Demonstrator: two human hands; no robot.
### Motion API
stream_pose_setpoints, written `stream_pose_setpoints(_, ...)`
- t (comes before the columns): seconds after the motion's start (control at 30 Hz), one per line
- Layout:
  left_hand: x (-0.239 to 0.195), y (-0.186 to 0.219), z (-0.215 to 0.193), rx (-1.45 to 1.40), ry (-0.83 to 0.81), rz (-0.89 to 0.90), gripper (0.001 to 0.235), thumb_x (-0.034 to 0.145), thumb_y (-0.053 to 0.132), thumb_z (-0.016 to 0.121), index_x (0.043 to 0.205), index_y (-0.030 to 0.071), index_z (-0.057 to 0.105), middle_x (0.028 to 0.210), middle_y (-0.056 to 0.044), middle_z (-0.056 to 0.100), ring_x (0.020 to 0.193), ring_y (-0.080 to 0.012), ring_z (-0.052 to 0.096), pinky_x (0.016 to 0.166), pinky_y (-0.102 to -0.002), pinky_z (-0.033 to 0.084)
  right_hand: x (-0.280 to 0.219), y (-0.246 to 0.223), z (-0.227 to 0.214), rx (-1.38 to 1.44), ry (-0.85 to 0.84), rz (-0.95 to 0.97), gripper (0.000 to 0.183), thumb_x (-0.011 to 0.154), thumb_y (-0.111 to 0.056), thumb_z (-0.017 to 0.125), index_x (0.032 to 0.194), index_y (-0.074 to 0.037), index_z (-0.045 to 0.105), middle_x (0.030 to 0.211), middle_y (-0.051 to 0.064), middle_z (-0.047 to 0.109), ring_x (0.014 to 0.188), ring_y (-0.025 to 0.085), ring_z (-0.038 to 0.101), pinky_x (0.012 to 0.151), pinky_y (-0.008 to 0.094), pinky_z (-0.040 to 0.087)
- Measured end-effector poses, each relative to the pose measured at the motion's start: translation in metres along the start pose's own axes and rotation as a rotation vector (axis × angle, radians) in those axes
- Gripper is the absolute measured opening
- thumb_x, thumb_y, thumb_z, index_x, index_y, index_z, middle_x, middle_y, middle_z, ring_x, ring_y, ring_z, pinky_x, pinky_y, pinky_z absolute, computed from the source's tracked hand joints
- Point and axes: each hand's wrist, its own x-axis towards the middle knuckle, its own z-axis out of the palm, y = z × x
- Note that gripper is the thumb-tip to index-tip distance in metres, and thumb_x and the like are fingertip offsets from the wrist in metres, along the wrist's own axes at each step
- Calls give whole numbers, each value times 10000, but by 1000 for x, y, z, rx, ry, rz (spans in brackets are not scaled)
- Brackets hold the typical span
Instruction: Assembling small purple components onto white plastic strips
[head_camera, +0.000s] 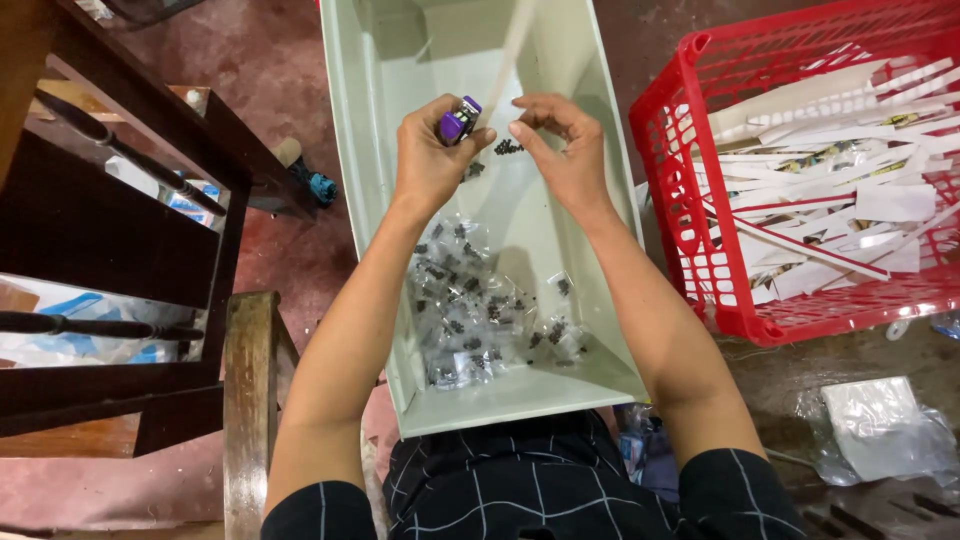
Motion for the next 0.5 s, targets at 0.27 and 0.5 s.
stream_pose_setpoints(0.27,0,4,-1,156,-58,195,62,766,44,702,810,72,669,740,-3,610,593,-81,449,534,-217,355,1,-3,0,-127,-49,-67,79,840,-43,672,916,-64,673,868,47,626,816,160,617,761,270,512)
stream_pose_setpoints(0.5,-1,16,-11,-62,-170,-113,157,824,94,687,703,55,596,500,13,492,353,-72,430,316,-207,370,4,15,-6,-188,-24,64,92,784,-138,704,837,-149,629,1014,37,514,1023,208,469,970,388,379)
